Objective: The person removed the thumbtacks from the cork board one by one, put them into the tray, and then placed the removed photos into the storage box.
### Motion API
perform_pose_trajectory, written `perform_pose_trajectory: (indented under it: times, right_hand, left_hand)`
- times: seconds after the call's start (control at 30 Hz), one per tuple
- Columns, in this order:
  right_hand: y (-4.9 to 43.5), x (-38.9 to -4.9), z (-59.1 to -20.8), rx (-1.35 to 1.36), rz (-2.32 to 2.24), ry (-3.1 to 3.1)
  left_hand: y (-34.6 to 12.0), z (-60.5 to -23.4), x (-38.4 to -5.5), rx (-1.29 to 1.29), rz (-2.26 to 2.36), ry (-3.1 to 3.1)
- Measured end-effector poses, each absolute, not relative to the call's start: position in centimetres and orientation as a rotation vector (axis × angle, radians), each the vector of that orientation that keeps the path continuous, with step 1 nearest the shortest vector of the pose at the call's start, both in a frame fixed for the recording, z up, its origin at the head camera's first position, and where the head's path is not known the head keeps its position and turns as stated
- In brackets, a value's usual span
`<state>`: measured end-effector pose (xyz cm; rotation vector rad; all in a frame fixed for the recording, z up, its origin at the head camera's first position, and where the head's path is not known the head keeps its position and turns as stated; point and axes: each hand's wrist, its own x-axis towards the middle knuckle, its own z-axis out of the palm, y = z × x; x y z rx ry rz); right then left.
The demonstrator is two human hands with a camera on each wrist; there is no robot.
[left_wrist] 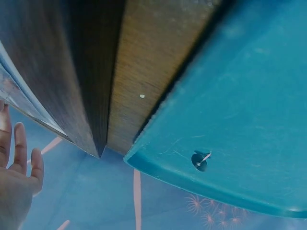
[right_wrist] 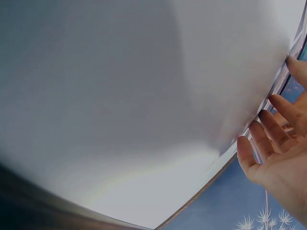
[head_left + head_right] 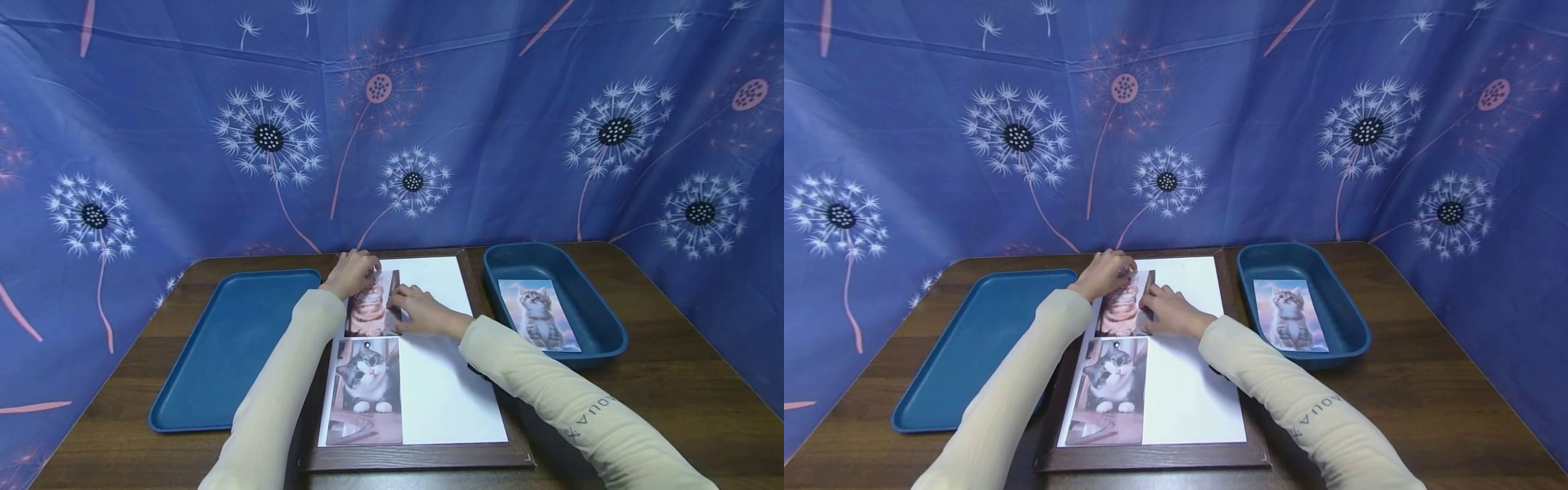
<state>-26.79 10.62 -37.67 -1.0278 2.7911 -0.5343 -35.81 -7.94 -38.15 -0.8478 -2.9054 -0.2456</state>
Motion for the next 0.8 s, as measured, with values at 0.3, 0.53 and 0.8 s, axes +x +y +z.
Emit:
perform_pose_trajectory:
  times: [0.3,0.53,0.8]
  right_hand:
    - [10.5,-26.9,-37.7,-1.025,-0.521,2.782]
    - [10.4,-26.8,-37.7,-1.028,-0.520,2.796]
    - [10.6,-26.8,-37.7,-1.043,-0.534,2.812]
  left_hand:
    - [-8.5,-37.8,-35.8,-0.842,-0.324,-2.885]
    - [-9.3,-37.3,-35.6,-0.848,-0.332,-2.872]
    - [-11.0,-36.4,-35.2,-0.867,-0.403,-2.842]
